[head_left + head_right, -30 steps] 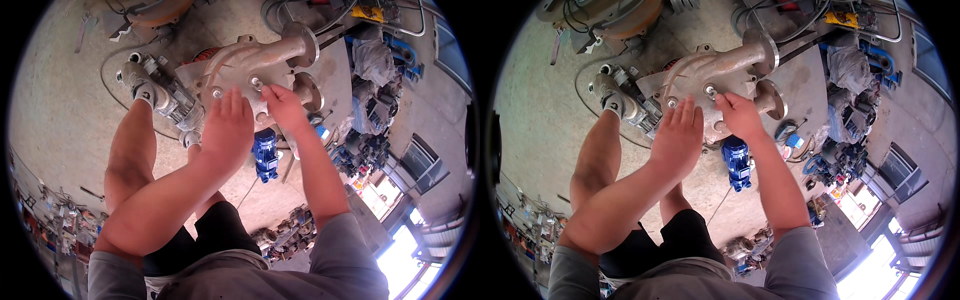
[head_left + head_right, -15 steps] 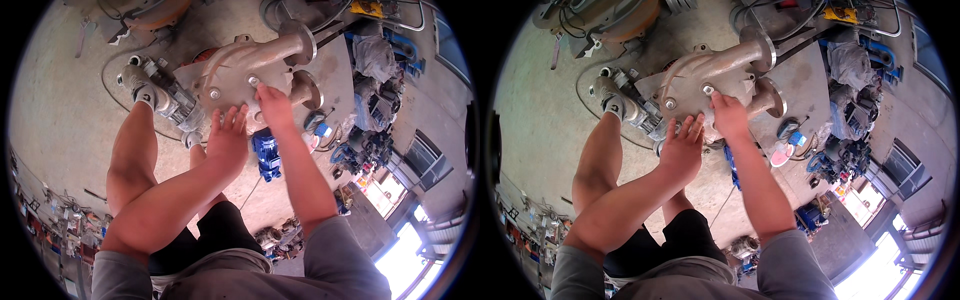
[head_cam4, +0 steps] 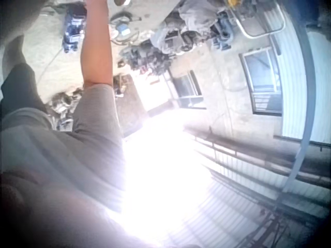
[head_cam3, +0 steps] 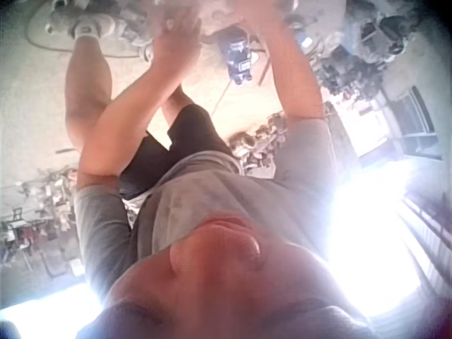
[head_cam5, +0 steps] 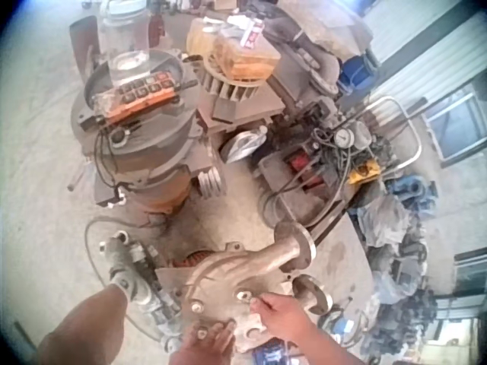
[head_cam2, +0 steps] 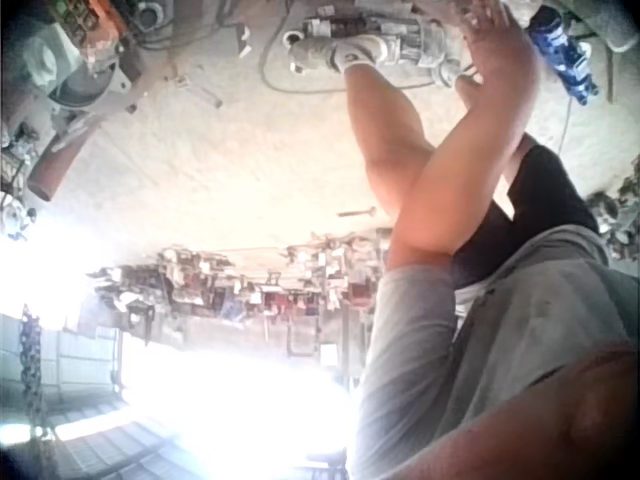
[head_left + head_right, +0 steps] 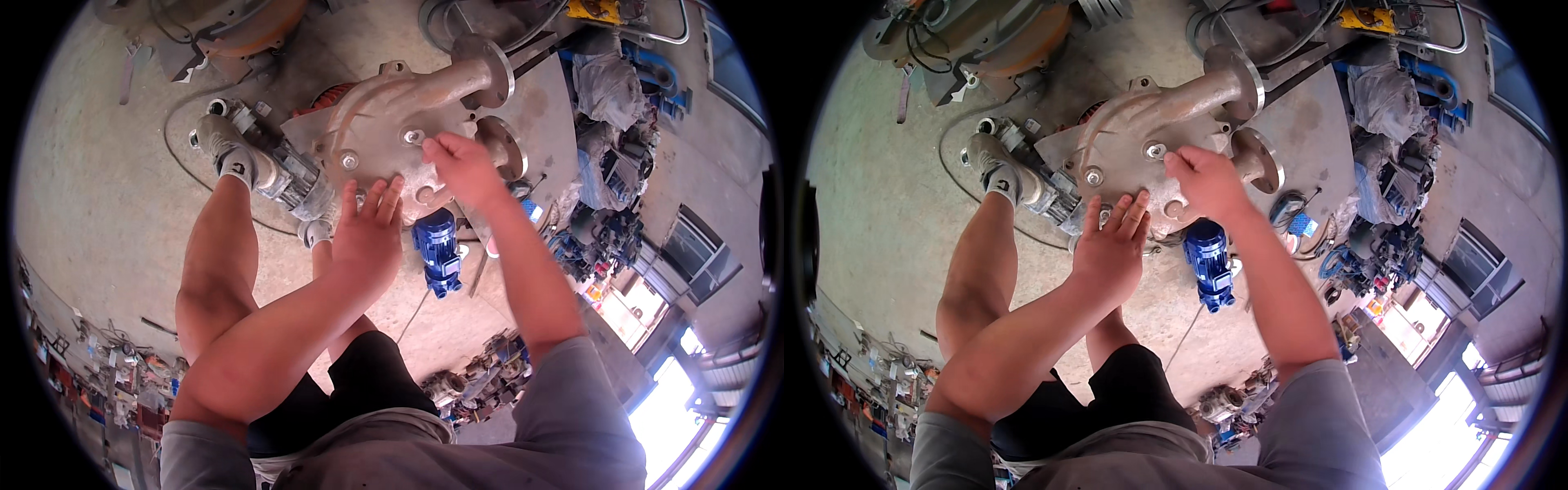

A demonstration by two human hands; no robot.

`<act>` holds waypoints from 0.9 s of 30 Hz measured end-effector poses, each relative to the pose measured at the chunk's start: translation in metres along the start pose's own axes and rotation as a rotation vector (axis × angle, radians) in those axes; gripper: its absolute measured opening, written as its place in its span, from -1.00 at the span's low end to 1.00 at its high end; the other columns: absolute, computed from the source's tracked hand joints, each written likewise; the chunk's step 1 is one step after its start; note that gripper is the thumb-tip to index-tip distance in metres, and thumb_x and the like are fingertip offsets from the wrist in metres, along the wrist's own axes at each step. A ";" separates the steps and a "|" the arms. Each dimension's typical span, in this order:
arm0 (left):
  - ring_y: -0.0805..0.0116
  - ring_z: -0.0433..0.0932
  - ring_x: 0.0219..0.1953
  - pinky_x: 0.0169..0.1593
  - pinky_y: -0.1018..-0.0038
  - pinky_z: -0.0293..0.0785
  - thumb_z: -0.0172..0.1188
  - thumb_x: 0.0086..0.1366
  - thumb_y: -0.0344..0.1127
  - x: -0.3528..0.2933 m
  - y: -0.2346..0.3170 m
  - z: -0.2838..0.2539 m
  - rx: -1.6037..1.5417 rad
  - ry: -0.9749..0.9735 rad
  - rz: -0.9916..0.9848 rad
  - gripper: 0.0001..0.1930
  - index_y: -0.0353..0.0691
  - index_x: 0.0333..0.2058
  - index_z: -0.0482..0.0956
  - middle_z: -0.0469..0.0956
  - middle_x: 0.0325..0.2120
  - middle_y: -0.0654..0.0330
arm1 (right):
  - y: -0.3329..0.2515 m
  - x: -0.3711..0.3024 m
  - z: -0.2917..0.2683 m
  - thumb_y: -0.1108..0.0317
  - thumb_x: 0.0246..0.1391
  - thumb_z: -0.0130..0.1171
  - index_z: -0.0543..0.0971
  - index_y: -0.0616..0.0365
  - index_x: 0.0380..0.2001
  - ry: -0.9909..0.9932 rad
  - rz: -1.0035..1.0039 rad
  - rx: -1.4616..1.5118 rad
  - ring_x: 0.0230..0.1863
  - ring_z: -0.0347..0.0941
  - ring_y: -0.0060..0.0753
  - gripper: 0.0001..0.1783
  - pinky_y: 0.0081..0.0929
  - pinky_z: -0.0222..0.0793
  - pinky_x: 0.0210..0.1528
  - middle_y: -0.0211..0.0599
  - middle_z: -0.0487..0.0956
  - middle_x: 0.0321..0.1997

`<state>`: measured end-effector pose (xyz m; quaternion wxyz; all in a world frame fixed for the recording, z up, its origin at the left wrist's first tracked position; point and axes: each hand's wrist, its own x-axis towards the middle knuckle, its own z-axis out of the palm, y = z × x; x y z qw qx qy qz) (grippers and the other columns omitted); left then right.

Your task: The person retrieves a white plastic spool from a shelf in a cluttered workshop. They remove a small white plastic ring from the spool and then proceed to a metal pump assembly on the floor. The person inserts the white ring into a bolt hole on the pump's flange.

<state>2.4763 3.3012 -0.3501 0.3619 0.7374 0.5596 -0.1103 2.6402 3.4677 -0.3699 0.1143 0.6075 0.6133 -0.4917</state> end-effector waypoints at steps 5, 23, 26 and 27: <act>0.18 0.07 0.62 0.61 -0.23 -0.31 -0.15 0.55 -0.20 -0.010 0.008 -0.011 0.088 -0.031 -0.023 -0.40 -0.27 0.49 0.30 0.04 0.62 0.10 | -0.048 0.021 -0.043 0.05 0.43 0.23 0.71 0.14 -0.30 -0.282 -0.063 -0.344 -0.47 0.50 -0.60 -0.63 -0.46 0.43 -0.33 -0.45 0.59 -0.52; 0.24 -0.03 0.65 0.61 -0.23 -0.43 -0.20 0.57 -0.22 -0.003 0.009 -0.002 -0.006 -0.119 -0.072 -0.40 -0.20 0.51 0.26 -0.06 0.65 0.22 | -0.021 -0.016 0.028 0.02 0.44 0.20 0.71 0.19 -0.29 0.169 0.183 0.279 -0.52 0.39 -0.56 -0.58 -0.41 0.35 -0.40 -0.48 0.52 -0.51; 0.23 -0.04 0.65 0.62 -0.21 -0.42 -0.19 0.55 -0.23 -0.004 0.011 -0.004 -0.066 -0.135 -0.075 -0.39 -0.23 0.51 0.26 -0.08 0.66 0.21 | -0.025 -0.030 0.086 0.07 0.51 0.13 0.65 0.18 -0.27 0.309 0.347 0.938 -0.53 0.23 -0.69 -0.60 -0.60 0.14 -0.48 -0.54 0.46 -0.46; 0.23 -0.05 0.66 0.62 -0.20 -0.41 -0.19 0.55 -0.23 -0.005 0.010 -0.005 -0.073 -0.131 -0.078 -0.39 -0.24 0.51 0.25 -0.08 0.66 0.20 | -0.037 -0.034 0.090 0.07 0.53 0.13 0.64 0.15 -0.27 0.305 0.396 1.111 -0.54 0.18 -0.76 -0.62 -0.64 0.01 -0.51 -0.55 0.43 -0.47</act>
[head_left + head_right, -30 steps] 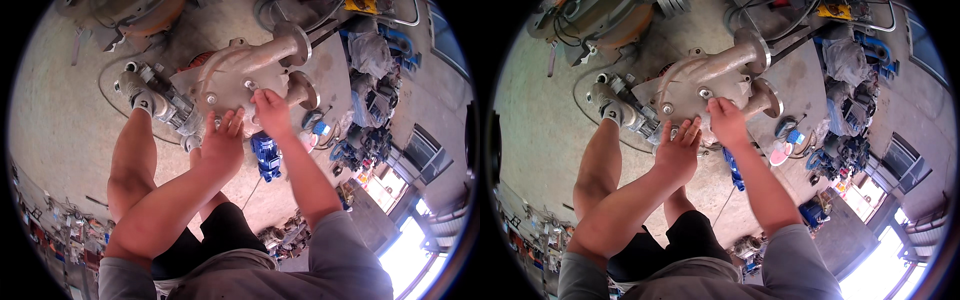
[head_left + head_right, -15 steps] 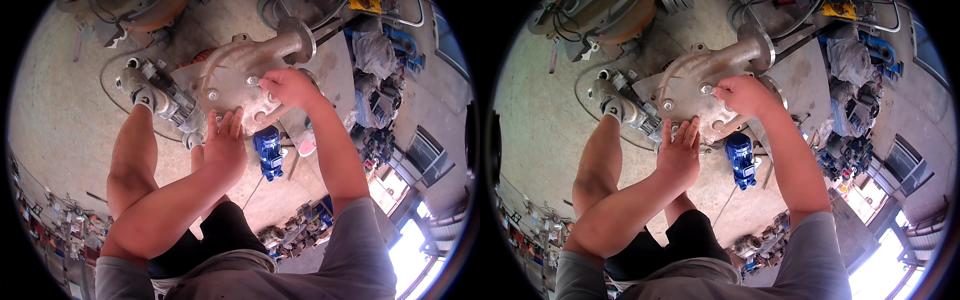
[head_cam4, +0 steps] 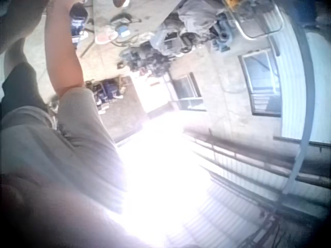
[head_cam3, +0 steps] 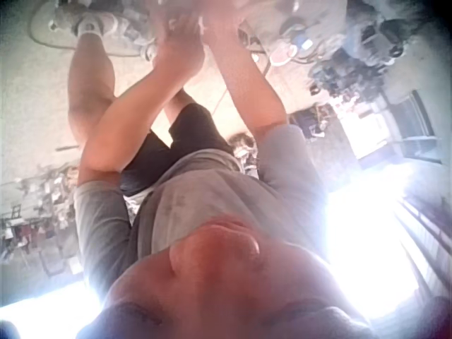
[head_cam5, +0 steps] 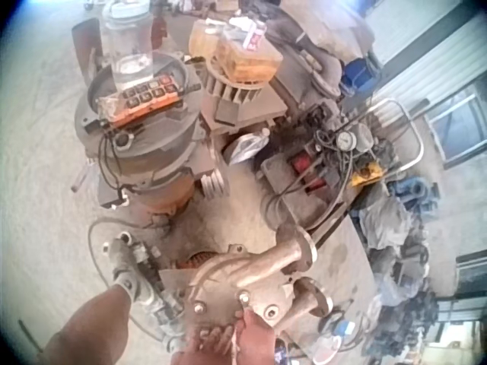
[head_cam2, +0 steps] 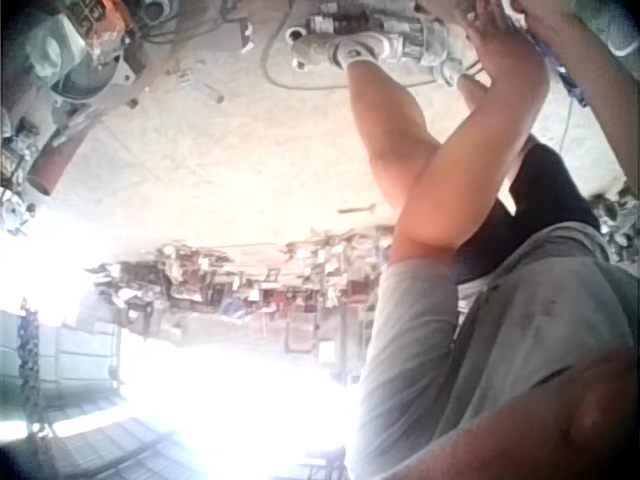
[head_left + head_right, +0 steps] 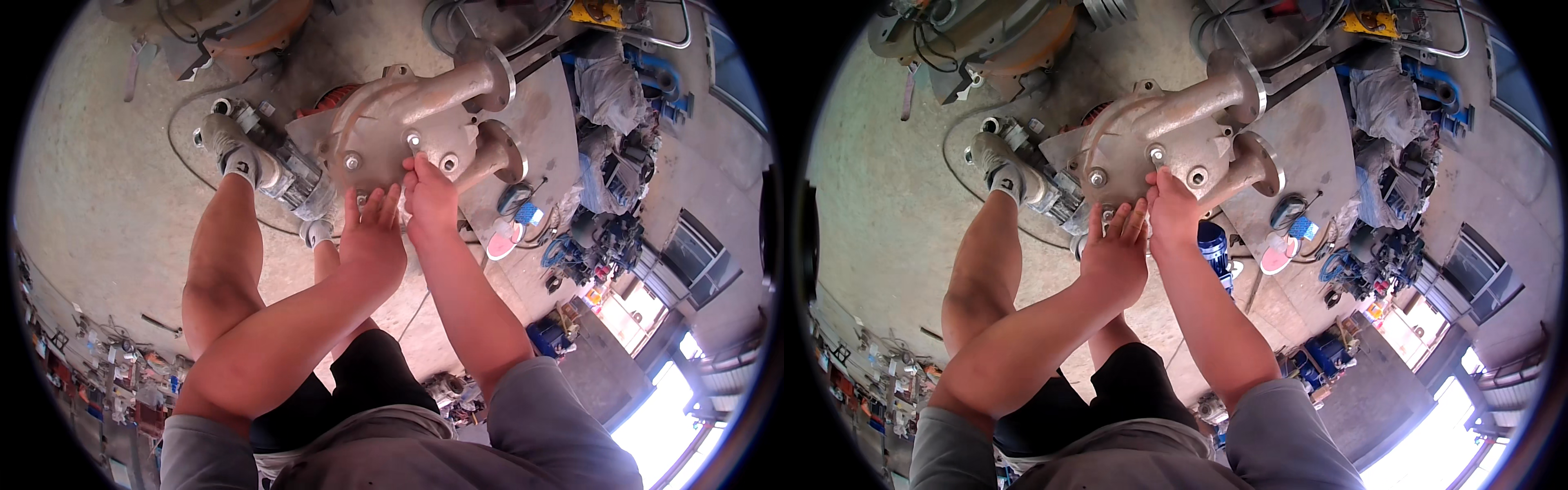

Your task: The person retrieves a white plastic spool from a shelf in a cluttered workshop. They remove a small white plastic ring from the spool and then proceed to a metal pump assembly on the floor. The person inserts the white ring into a bolt hole on the pump's flange.

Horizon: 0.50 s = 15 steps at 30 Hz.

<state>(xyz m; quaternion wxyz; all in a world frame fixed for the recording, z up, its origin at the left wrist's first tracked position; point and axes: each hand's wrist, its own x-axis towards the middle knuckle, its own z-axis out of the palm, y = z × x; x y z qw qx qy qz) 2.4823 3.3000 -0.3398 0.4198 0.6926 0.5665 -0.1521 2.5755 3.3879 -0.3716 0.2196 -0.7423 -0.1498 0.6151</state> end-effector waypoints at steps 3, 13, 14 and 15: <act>0.22 -0.04 0.66 0.62 -0.20 -0.37 -0.19 0.55 -0.23 0.000 -0.002 -0.003 -0.022 -0.010 0.019 -0.39 -0.26 0.51 0.26 -0.06 0.65 0.18 | -0.011 -0.007 -0.005 0.10 0.55 0.10 0.63 0.14 -0.26 -0.054 0.024 -0.077 -0.55 0.19 -0.73 -0.63 -0.63 0.07 -0.50 -0.59 0.40 -0.52; 0.18 -0.02 0.65 0.61 -0.22 -0.27 -0.17 0.56 -0.22 -0.003 -0.011 0.000 -0.069 0.045 0.057 -0.40 -0.28 0.50 0.29 -0.04 0.64 0.11 | -0.136 0.048 -0.021 -0.01 0.42 0.15 0.73 0.03 -0.26 -0.553 -0.619 -1.636 -0.33 0.64 -0.08 -0.62 -0.17 0.52 -0.21 -0.15 0.71 -0.37; 0.19 -0.02 0.65 0.61 -0.22 -0.28 -0.16 0.56 -0.22 -0.003 -0.011 -0.002 -0.042 0.046 0.055 -0.40 -0.28 0.50 0.29 -0.04 0.64 0.11 | -0.147 0.050 -0.013 -0.02 0.40 0.15 0.73 0.01 -0.25 -0.587 -0.608 -1.719 -0.30 0.64 -0.03 -0.63 -0.15 0.52 -0.18 -0.15 0.71 -0.36; 0.19 -0.01 0.65 0.61 -0.22 -0.28 -0.16 0.56 -0.22 -0.003 -0.009 -0.005 -0.014 0.047 0.059 -0.40 -0.28 0.49 0.29 -0.04 0.64 0.10 | -0.153 0.052 -0.011 -0.02 0.39 0.14 0.74 -0.01 -0.24 -0.616 -0.593 -1.803 -0.26 0.65 0.02 -0.63 -0.13 0.52 -0.15 -0.15 0.72 -0.35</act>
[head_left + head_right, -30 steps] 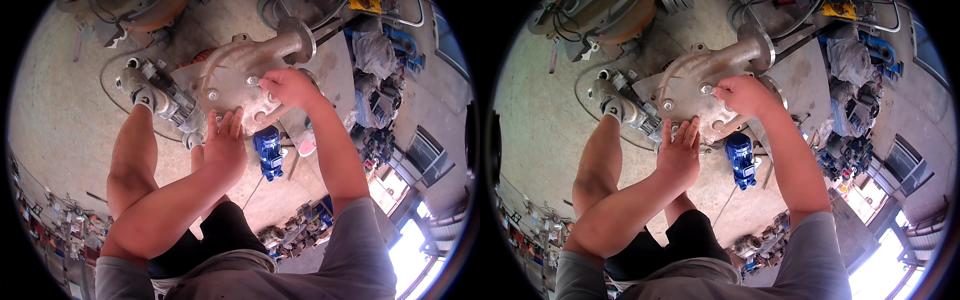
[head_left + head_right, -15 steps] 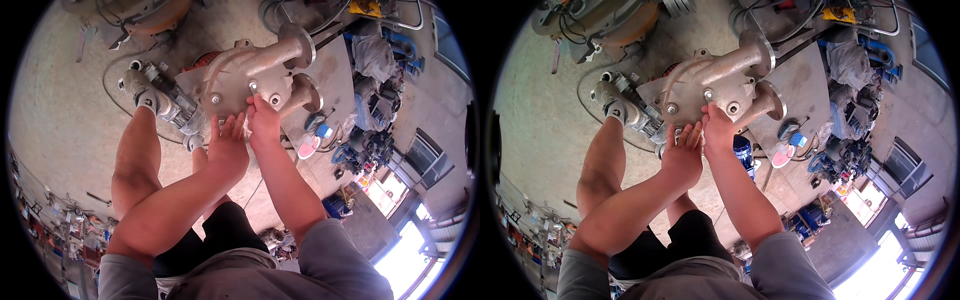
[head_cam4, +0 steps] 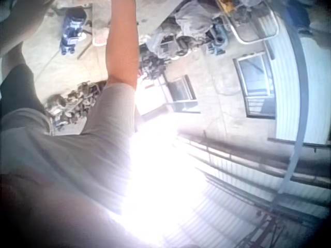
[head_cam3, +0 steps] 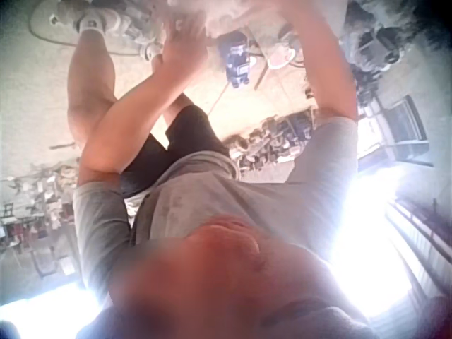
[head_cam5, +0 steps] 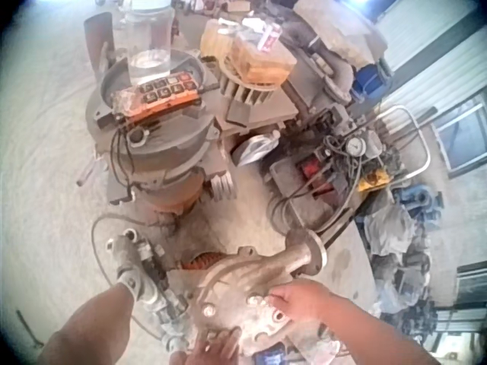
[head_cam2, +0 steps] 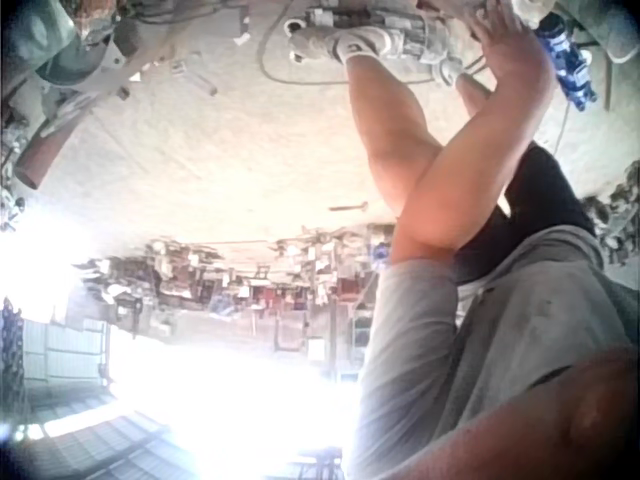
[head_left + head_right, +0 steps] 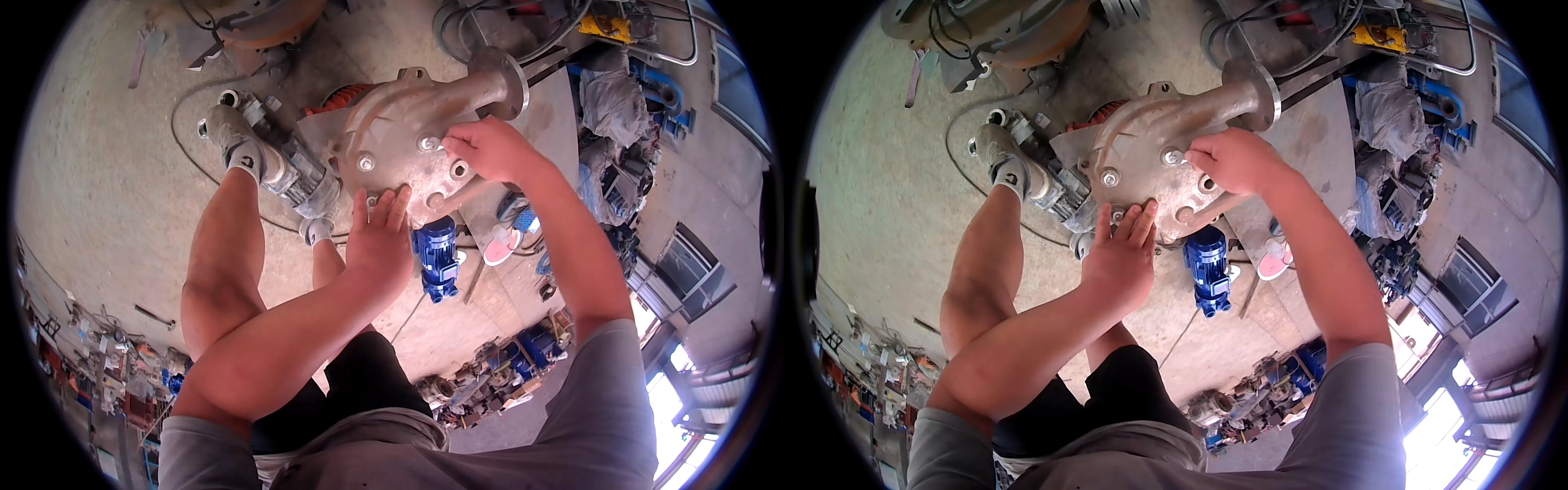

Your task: The person retrieves a white plastic spool from a shelf in a cluttered workshop. They remove a small white plastic ring from the spool and then proceed to a metal pump assembly on the floor. The person inserts the white ring into a bolt hole on the pump's flange.

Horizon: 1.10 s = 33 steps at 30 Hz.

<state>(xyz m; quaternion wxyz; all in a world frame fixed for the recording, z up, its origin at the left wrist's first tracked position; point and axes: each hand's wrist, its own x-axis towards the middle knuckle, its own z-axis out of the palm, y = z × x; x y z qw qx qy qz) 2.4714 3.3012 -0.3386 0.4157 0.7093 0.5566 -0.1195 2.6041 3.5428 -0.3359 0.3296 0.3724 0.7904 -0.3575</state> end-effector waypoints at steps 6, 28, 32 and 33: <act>0.17 -0.02 0.65 0.61 -0.23 -0.30 -0.13 0.54 -0.22 0.002 0.001 0.006 -0.009 0.007 -0.011 -0.39 -0.28 0.49 0.29 -0.06 0.65 0.11 | 0.000 -0.002 0.026 -0.02 0.39 0.13 0.76 0.02 -0.29 0.076 0.124 0.209 -0.21 0.67 -0.03 -0.60 -0.12 0.52 -0.14 -0.10 0.71 -0.33; 0.11 -0.02 0.64 0.60 -0.26 -0.29 -0.10 0.51 -0.25 0.004 0.002 0.003 -0.068 -0.045 -0.007 -0.37 -0.38 0.48 0.28 -0.04 0.64 0.04 | 0.001 -0.011 0.039 -0.03 0.45 0.16 0.64 0.14 -0.34 0.206 0.061 0.236 -0.41 0.59 -0.11 -0.55 -0.17 0.46 -0.31 -0.10 0.62 -0.47; 0.08 -0.01 0.64 0.60 -0.25 -0.28 -0.07 0.50 -0.25 0.003 0.000 0.001 -0.070 -0.048 0.011 -0.36 -0.39 0.48 0.27 -0.05 0.63 0.00 | 0.004 0.006 0.007 -0.06 0.41 0.18 0.66 0.08 -0.31 0.028 -0.056 0.006 -0.31 0.59 0.11 -0.58 -0.06 0.47 -0.24 -0.07 0.66 -0.40; 0.08 -0.01 0.64 0.60 -0.25 -0.28 -0.07 0.49 -0.25 0.002 0.001 0.001 -0.068 -0.035 0.010 -0.36 -0.39 0.48 0.27 -0.04 0.63 0.00 | 0.004 0.008 0.004 -0.07 0.41 0.18 0.66 0.06 -0.31 -0.029 -0.051 -0.021 -0.28 0.59 0.14 -0.58 -0.04 0.47 -0.22 -0.07 0.66 -0.38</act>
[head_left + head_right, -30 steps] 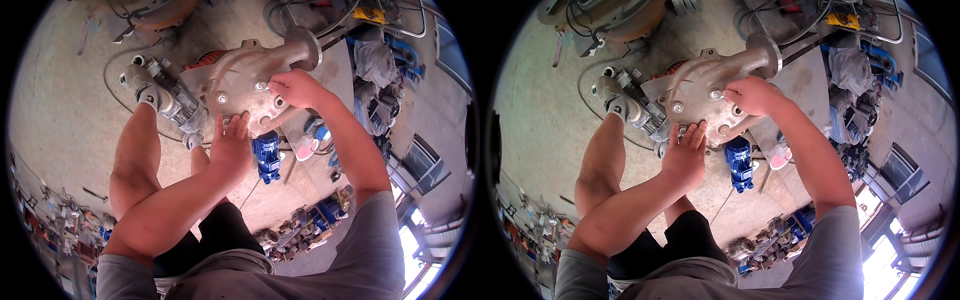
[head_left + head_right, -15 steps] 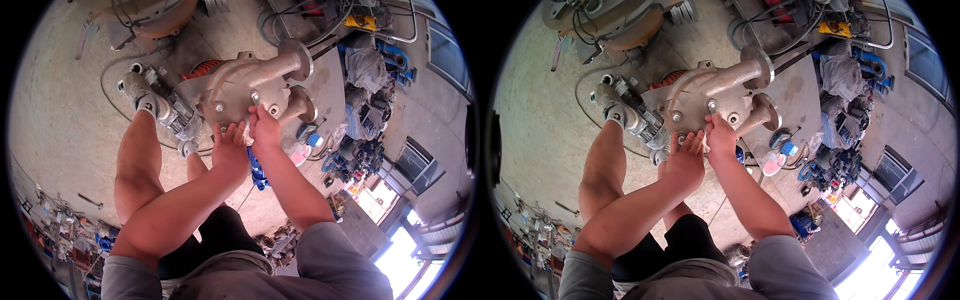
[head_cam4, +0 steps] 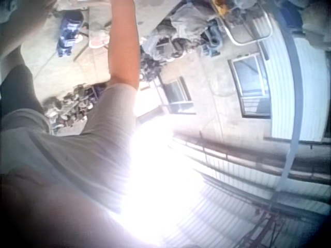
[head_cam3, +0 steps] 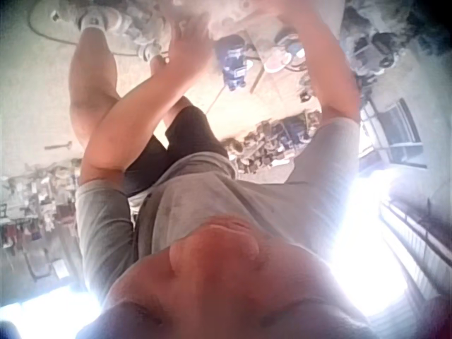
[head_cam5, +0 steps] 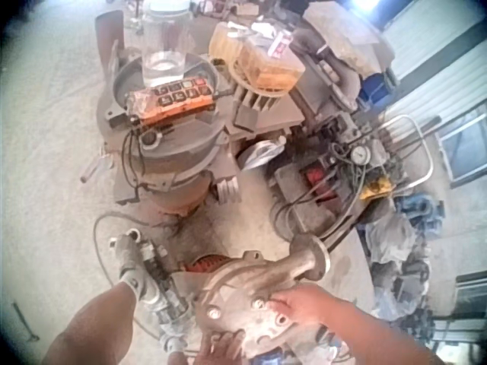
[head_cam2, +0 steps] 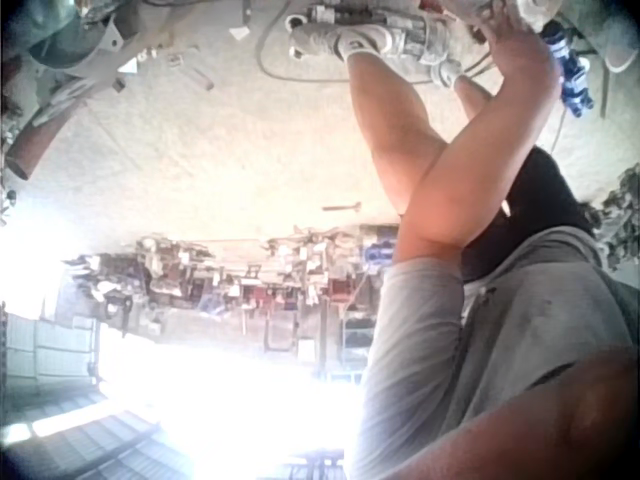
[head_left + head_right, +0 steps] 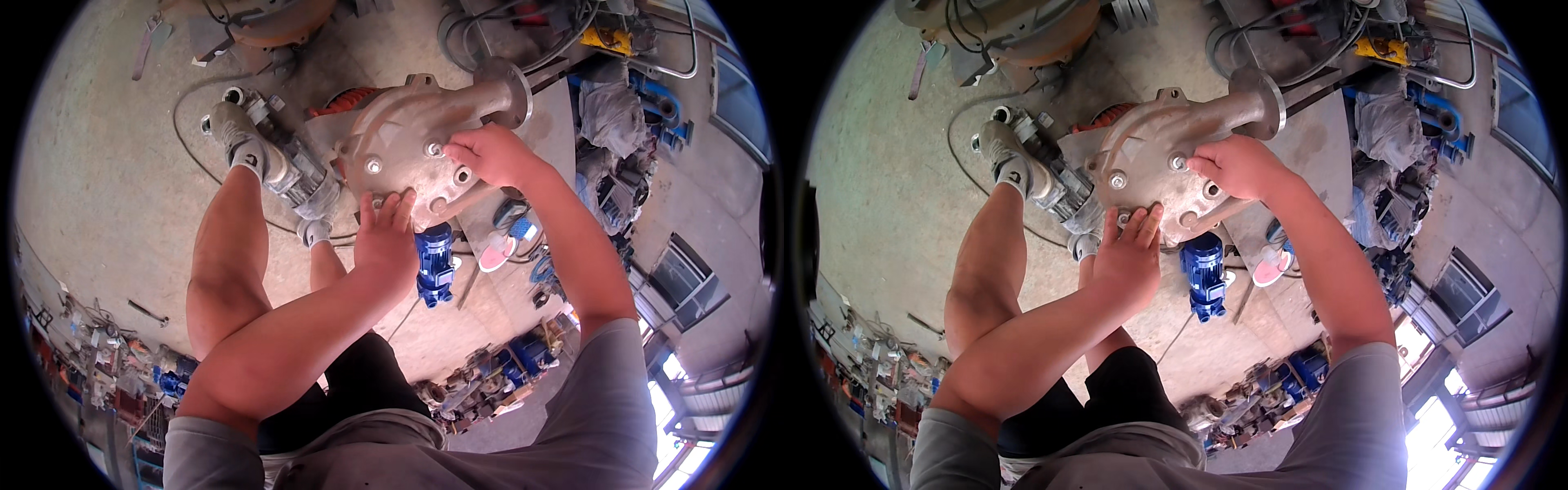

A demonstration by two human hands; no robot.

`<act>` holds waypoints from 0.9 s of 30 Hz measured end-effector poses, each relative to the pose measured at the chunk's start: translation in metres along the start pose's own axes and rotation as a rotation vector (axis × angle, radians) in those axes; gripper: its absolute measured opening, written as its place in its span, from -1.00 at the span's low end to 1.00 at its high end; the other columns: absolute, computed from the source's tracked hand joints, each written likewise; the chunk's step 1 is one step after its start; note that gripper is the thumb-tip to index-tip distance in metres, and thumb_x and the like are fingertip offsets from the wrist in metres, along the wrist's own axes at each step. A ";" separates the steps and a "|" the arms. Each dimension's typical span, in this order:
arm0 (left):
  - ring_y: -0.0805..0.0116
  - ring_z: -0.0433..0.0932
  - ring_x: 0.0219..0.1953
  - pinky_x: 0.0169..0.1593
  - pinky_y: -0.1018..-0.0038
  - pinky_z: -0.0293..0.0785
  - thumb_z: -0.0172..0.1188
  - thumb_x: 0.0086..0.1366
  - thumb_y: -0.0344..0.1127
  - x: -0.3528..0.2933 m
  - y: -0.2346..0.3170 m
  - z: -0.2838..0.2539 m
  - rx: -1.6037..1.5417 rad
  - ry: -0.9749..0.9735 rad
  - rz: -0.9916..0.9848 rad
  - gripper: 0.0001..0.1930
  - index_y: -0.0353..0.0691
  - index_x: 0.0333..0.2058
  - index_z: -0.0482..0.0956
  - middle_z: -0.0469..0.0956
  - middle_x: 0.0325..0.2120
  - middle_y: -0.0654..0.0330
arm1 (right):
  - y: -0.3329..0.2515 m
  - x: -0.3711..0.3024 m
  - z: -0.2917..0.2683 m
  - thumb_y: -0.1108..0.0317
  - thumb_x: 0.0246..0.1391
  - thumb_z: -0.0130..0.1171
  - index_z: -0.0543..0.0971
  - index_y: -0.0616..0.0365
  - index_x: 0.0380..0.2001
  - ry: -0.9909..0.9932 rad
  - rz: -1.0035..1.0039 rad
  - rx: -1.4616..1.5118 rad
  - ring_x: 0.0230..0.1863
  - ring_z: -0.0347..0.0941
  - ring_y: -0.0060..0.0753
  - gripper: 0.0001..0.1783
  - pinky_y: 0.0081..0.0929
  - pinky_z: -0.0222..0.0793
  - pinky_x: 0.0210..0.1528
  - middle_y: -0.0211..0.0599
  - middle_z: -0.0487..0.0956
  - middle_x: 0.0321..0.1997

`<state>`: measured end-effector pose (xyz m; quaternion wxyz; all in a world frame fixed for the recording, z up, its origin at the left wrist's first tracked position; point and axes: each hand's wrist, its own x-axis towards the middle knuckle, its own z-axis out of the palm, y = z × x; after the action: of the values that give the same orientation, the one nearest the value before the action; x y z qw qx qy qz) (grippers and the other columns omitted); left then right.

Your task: The person retrieves a white plastic spool from a shelf in a cluttered workshop. They remove a small white plastic ring from the spool and then proceed to a metal pump assembly on the floor. The person inserts the white ring into a bolt hole on the pump's flange.

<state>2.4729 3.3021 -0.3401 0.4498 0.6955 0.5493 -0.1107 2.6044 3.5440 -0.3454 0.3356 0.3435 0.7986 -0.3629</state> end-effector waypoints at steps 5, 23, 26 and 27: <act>0.11 -0.02 0.64 0.60 -0.24 -0.28 -0.07 0.51 -0.25 0.000 0.000 -0.004 0.004 -0.020 -0.010 -0.38 -0.35 0.48 0.31 -0.04 0.64 0.07 | -0.002 -0.009 0.027 -0.06 0.42 0.15 0.67 0.07 -0.28 0.139 0.055 0.089 -0.27 0.60 0.15 -0.58 -0.04 0.48 -0.19 -0.07 0.67 -0.37; 0.11 0.02 0.64 0.63 -0.09 -0.18 -0.08 0.50 -0.29 -0.005 0.001 -0.001 0.044 0.051 0.001 -0.40 -0.36 0.47 0.30 -0.02 0.63 0.01 | -0.006 -0.006 0.034 -0.19 0.42 0.06 0.71 0.11 -0.35 0.187 0.209 0.124 -0.19 0.64 0.13 -0.41 -0.06 0.52 -0.08 -0.07 0.71 -0.33; 0.14 0.03 0.64 0.63 -0.07 -0.16 -0.09 0.51 -0.29 -0.005 0.001 0.006 0.058 0.075 0.007 -0.41 -0.31 0.47 0.32 0.00 0.63 0.04 | -0.007 -0.012 0.053 -0.23 0.40 0.09 0.73 0.13 -0.34 0.267 0.319 0.323 -0.27 0.65 0.01 -0.38 -0.14 0.51 -0.12 -0.08 0.70 -0.38; 0.15 0.05 0.63 0.63 -0.06 -0.15 -0.10 0.52 -0.29 -0.007 -0.001 0.008 0.074 0.084 0.014 -0.42 -0.30 0.46 0.33 0.00 0.63 0.04 | -0.006 -0.013 0.064 -0.24 0.39 0.09 0.74 0.14 -0.34 0.301 0.359 0.400 -0.29 0.66 -0.04 -0.37 -0.17 0.51 -0.13 -0.09 0.69 -0.39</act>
<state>2.4724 3.2921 -0.3404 0.4010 0.7196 0.5583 -0.0987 2.6251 3.4851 -0.3654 0.1979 0.5882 0.6787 -0.3927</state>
